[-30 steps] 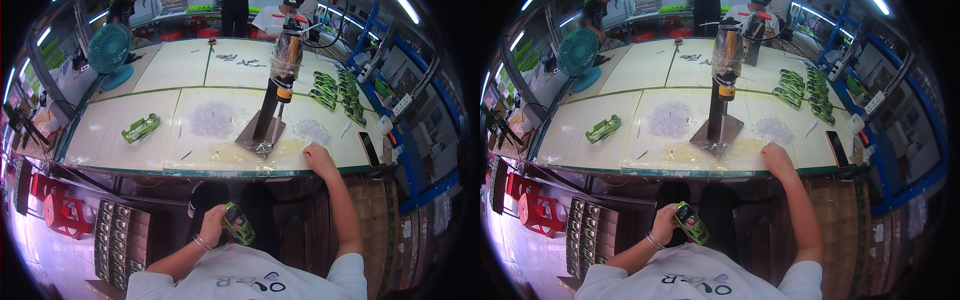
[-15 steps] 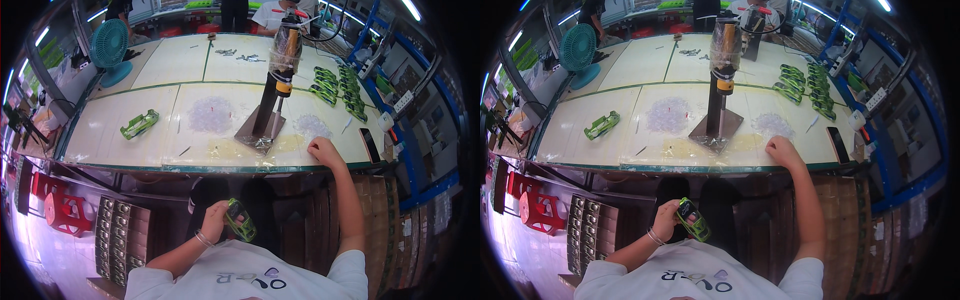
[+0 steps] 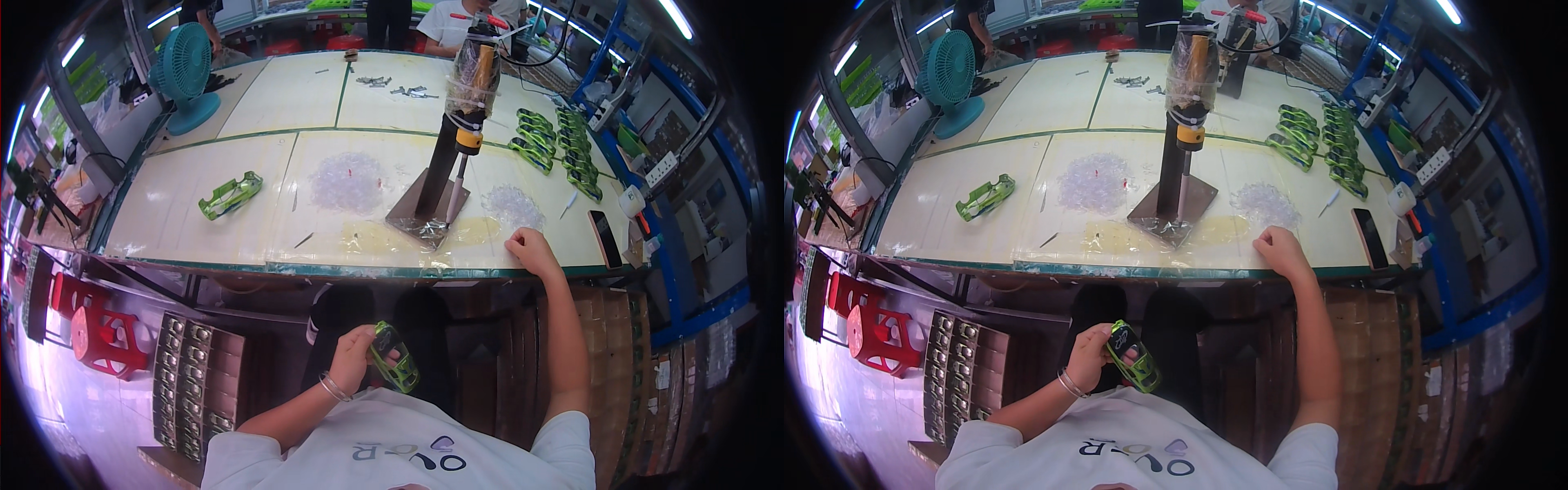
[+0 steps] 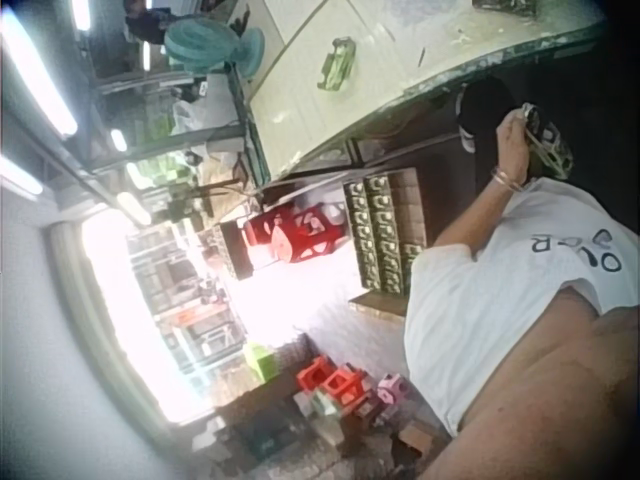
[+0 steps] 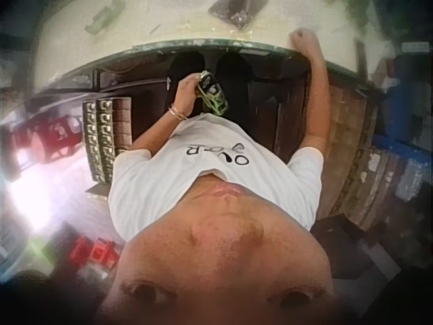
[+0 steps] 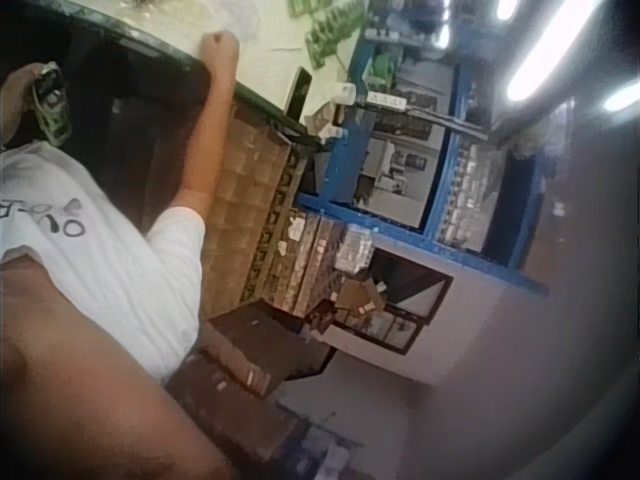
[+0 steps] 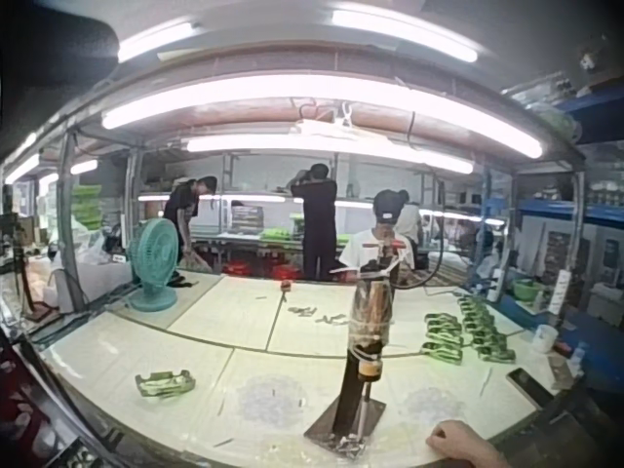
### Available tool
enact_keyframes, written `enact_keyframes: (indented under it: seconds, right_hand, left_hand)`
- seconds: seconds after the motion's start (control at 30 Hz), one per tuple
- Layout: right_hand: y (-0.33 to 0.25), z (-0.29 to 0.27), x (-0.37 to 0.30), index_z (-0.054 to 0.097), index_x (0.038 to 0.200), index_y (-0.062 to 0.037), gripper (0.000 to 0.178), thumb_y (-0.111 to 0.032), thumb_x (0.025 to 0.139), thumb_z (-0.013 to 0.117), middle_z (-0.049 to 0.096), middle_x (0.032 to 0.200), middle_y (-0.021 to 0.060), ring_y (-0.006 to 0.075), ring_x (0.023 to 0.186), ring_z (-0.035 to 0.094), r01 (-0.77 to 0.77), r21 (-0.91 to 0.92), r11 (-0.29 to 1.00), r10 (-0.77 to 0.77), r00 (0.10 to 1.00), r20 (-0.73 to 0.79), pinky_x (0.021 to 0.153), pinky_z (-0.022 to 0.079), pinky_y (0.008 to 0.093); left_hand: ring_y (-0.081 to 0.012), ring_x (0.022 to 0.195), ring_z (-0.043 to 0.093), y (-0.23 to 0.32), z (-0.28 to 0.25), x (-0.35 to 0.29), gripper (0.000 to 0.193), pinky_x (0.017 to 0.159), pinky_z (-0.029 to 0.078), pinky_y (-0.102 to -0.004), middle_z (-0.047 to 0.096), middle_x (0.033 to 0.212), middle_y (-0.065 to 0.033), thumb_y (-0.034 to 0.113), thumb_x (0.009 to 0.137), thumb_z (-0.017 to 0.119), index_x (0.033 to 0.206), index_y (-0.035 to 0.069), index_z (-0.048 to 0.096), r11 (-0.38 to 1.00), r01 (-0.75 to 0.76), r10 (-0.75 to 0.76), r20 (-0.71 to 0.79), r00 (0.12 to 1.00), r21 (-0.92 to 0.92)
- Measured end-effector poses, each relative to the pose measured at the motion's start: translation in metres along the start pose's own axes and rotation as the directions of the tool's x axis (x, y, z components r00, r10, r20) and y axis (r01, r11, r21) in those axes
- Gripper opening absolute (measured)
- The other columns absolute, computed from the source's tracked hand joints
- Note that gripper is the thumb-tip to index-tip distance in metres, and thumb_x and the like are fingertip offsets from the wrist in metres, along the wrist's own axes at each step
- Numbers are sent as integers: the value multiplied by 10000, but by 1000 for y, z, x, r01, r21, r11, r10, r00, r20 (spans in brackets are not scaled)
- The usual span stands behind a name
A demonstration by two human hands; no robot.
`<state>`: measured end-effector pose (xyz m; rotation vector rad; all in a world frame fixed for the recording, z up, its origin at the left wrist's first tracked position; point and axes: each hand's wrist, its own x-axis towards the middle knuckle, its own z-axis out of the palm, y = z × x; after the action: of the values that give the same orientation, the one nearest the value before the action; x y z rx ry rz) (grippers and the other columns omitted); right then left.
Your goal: The person assembles small green electronic devices at a workbench. They pick up a device, insert a small component, and use a screwdriver to secure it before placing the finished unit on the table. The process is repeated for multiple units.
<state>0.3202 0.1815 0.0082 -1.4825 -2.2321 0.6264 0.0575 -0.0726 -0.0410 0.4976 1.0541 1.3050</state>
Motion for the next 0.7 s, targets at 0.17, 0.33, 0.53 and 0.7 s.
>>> enact_keyframes:
  seconds: [0.17, 0.33, 0.53, 0.7]
  right_hand:
    - [-2, -5, -7, 537, 698, 13, 139, -117, 732, 573, 510, 597, 22, 83, 545, 458, -51, 172, 984, 50, 999, 9, 497, 379, 234]
    - [-39, -3, -39, 534, 737, -14, 74, -80, 763, 555, 503, 638, -14, 48, 590, 443, -77, 602, 795, 76, 997, 27, 540, 363, 187]
    - [-106, 27, -86, 524, 739, -16, 56, -50, 764, 560, 518, 824, 29, 57, 711, 458, 3, 922, 387, -296, 947, 121, 633, 360, 176]
    - [-124, 42, -89, 538, 756, -6, 60, -60, 765, 563, 488, 970, 53, 68, 742, 468, -70, 952, 299, -345, 922, 177, 679, 372, 196]
  left_hand:
    - [-184, 602, 600, 3, 1, -1, 286, 562, 496, -268, 601, 749, -133, 219, 883, 361, 937, -18, 511, 1000, 2, -2, 13, 1000, 10]
    - [-156, 671, 595, 27, 9, 0, 277, 571, 501, -253, 568, 802, -97, 201, 888, 371, 963, -31, 503, 995, -71, 64, 93, 994, 72]
    - [-137, 704, 588, 62, 38, 8, 268, 585, 493, -229, 560, 822, -91, 164, 887, 384, 1016, -51, 481, 966, -194, 142, 276, 951, 172]
    - [-110, 696, 579, 83, 53, 5, 262, 605, 464, -216, 578, 812, -77, 164, 882, 394, 1009, -41, 498, 866, -358, 223, 369, 902, 349]
